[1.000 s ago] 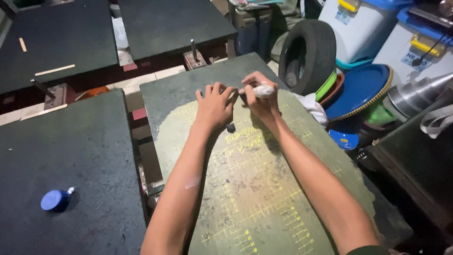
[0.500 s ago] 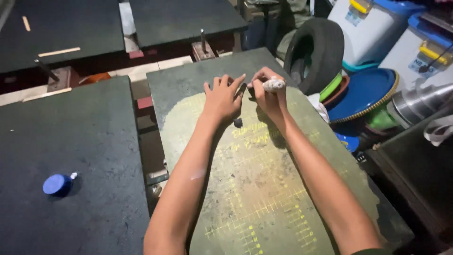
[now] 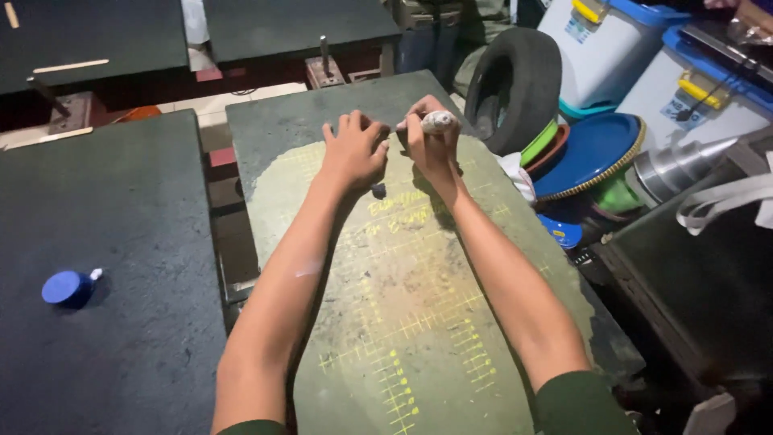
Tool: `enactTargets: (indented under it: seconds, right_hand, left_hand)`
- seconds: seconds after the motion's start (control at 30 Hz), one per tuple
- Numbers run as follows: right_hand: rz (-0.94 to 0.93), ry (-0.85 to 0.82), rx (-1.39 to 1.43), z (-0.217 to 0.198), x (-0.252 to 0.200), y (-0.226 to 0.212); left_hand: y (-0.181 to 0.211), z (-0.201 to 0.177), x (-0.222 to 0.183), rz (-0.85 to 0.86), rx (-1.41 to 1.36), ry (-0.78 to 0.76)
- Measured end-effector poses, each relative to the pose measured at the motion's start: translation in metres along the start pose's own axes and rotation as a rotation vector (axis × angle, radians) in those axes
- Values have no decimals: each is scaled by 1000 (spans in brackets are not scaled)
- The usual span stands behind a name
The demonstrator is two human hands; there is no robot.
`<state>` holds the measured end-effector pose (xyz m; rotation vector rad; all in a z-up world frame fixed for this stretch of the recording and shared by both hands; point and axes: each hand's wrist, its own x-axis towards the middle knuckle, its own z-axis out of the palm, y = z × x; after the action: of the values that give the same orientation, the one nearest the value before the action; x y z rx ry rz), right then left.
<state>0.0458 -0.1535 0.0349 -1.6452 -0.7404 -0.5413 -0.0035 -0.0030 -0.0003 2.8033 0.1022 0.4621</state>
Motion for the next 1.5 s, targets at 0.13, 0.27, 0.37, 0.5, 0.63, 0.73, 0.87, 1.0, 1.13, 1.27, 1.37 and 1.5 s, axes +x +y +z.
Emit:
enactTargets:
  seconds: [0.13, 0.27, 0.37, 0.5, 0.63, 0.73, 0.87, 1.0, 1.13, 1.27, 1.37, 1.5]
  right_hand:
    - [4, 84, -18, -7, 9, -4]
    - [-33, 76, -42, -6, 12, -3]
    - [30, 2, -72, -5, 3, -3]
    - [37, -96, -75, -2, 1, -2]
    - [48, -131, -26, -2, 2, 2]
    - [76, -151, -15, -4, 5, -3]
    - [99, -160, -2, -4, 3, 7]
    - [147, -171, 28, -1, -3, 4]
    - [53, -167, -65, -3, -4, 10]
    - [5, -183, -112, -1, -5, 17]
    - [12, -189, -108, -1, -3, 18]
    - [118, -114, -20, -7, 4, 5]
  left_hand:
    - [-3, -1, 0, -8, -31, -12]
    - [-7, -4, 3, 11, -74, 12]
    - [-6, -4, 2, -11, -49, -16]
    - [-12, 8, 7, -19, -20, -18]
    - [-1, -7, -3, -37, -40, -12]
    - [3, -10, -6, -36, -31, -21]
    - [-1, -1, -3, -48, 1, -36]
    - [-2, 3, -3, -61, 8, -31]
    - [3, -1, -6, -53, -6, -16]
    - [0, 5, -3, -48, 37, 5]
    - [1, 4, -5, -46, 32, 13]
    - [-2, 5, -2, -34, 29, 19]
